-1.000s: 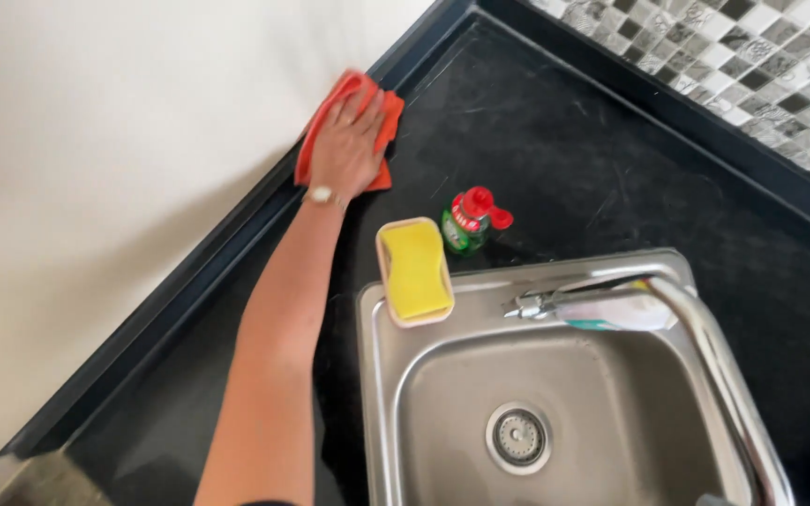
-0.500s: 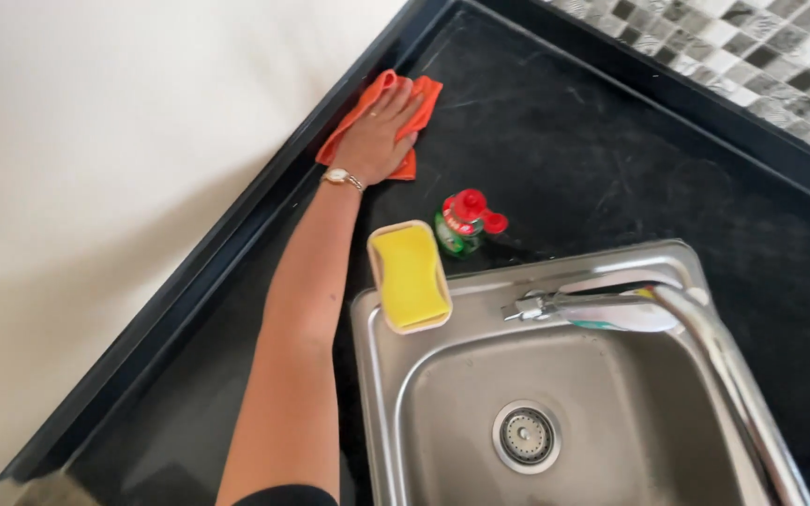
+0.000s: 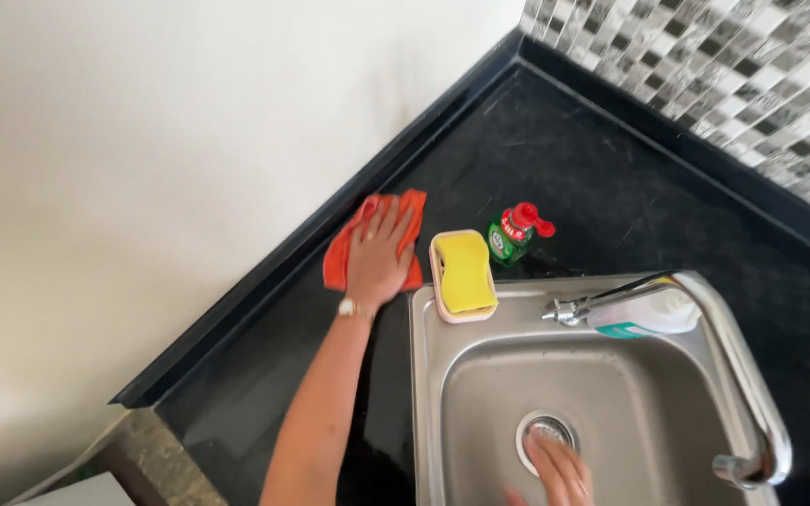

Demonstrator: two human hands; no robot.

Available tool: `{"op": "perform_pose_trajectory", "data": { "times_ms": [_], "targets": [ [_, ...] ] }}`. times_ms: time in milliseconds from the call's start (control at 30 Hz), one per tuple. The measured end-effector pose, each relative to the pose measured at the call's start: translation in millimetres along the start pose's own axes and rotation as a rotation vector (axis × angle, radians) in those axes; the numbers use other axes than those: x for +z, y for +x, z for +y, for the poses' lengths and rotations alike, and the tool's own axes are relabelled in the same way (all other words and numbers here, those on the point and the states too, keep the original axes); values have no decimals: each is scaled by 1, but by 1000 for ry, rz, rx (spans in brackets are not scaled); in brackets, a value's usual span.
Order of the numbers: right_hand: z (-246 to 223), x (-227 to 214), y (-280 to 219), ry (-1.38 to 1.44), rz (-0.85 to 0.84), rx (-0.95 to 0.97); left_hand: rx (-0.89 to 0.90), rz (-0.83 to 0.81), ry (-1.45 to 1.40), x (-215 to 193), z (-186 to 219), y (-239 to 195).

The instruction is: Wiping down an induction stove, tiled backsplash, and kitchen countertop using microfiber cloths and a sponge.

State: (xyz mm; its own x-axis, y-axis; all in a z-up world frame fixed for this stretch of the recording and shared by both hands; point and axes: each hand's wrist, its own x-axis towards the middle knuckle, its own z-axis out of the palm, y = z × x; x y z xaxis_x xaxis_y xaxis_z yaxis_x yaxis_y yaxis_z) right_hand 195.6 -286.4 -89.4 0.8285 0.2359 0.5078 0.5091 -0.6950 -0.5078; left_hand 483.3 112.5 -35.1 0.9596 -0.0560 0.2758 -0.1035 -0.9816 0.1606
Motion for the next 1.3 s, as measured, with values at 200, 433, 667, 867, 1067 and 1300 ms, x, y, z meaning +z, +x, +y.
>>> {"op": "perform_pose_trajectory", "data": {
  "times_ms": [200,433,667,867,1067,1300],
  "targets": [
    [-108,43,244,-189,74,-101,-209,13,-3,-48,55,-89],
    [-103,94,290,-481,-245,194,-290,-128,-11,-54,59,-96],
    [-77,108,263,-506,-35,101,-214,7,29,-11,35,-38],
    [-108,47,210,-274,-22,-9,-181,33,68,11,50,17],
    [-110,-2,145,-90,-53,-8,88,100,3,14,95,-14],
    [-86,-32,100,-27,-83,-69,42,115,3,-28,135,-107]
  ]
}}
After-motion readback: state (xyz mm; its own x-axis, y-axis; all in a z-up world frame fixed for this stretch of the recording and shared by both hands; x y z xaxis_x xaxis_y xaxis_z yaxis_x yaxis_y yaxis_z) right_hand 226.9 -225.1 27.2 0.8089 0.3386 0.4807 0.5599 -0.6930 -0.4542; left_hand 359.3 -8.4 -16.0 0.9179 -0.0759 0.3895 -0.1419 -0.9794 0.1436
